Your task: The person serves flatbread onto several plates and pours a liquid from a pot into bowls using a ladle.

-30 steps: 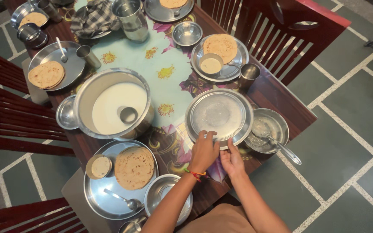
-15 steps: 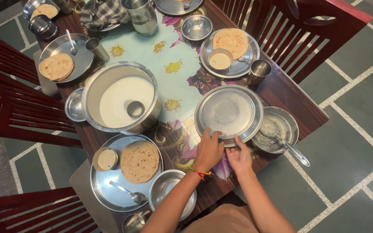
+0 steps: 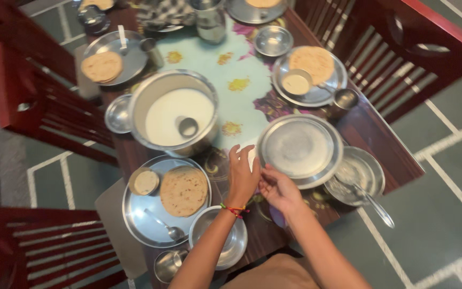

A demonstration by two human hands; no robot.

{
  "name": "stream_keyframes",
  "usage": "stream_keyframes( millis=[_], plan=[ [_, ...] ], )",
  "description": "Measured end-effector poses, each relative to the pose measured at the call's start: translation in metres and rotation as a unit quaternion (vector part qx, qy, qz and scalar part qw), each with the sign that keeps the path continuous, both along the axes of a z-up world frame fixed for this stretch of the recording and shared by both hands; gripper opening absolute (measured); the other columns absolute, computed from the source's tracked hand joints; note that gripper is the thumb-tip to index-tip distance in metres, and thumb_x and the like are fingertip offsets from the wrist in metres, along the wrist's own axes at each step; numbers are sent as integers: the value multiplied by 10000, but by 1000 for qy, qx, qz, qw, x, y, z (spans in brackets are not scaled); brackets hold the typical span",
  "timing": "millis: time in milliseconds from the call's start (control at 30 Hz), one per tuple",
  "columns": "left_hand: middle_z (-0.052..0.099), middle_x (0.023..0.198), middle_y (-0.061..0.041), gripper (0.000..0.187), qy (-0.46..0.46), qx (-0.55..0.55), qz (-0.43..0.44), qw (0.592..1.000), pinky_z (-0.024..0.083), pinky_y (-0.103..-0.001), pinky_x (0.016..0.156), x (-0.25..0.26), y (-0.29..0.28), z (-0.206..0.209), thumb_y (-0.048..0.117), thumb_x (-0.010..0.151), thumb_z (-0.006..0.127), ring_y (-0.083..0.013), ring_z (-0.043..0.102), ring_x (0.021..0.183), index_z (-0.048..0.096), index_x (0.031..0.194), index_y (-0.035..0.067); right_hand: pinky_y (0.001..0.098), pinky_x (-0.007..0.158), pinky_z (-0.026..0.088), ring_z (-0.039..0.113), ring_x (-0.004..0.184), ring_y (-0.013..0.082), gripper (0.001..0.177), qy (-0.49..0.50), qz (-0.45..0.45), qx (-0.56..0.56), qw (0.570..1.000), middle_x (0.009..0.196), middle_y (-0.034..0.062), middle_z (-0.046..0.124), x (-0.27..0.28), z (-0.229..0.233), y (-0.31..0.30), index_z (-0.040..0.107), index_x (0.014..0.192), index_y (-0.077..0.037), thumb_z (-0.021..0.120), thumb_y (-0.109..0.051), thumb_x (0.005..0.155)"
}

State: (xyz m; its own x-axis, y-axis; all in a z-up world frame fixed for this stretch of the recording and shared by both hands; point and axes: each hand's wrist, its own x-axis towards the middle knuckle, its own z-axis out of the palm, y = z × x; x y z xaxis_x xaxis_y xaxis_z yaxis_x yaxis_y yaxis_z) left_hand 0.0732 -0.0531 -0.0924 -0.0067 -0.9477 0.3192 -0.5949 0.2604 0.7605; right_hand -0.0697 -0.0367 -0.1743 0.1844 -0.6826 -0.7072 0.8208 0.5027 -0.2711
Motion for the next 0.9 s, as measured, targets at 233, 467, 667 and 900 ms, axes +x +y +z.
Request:
stream_keyframes(
  millis=[233,467,667,900],
  plan=[
    [482,1396,-296,319,37,47,94,994,489,-481,977,61,-1,38,132,973,564,-442,594,1176,619,1283,80,280,822,519,644,912,154,151,436,154,-424,778,977,81,718,62,82,-94,745,1034,-59,737,-69,883],
    [539,1336,-248,296,28,7,222,975,484,-476,981,94,14,44,120,960,589,-436,576,1208,637,1248,70,380,884,465,555,1107,311,279,570,263,-749,214,1121,35,676,129,129,-222,809,877,-215,701,-47,683],
    [583,1285,-199,295,56,15,300,952,505,-454,971,93,32,33,86,948,572,-397,620,1168,643,1235,75,341,815,459,553,1051,187,121,475,278,-804,-227,1010,-18,635,175,111,-289,727,766,-247,617,-198,781],
    [586,1272,-201,260,62,11,353,934,515,-455,953,95,48,33,101,944,607,-394,632,1137,663,1195,67,325,871,461,561,1058,159,170,449,312,-773,-322,862,-90,672,214,107,-309,708,680,-219,612,-218,821]
  ],
)
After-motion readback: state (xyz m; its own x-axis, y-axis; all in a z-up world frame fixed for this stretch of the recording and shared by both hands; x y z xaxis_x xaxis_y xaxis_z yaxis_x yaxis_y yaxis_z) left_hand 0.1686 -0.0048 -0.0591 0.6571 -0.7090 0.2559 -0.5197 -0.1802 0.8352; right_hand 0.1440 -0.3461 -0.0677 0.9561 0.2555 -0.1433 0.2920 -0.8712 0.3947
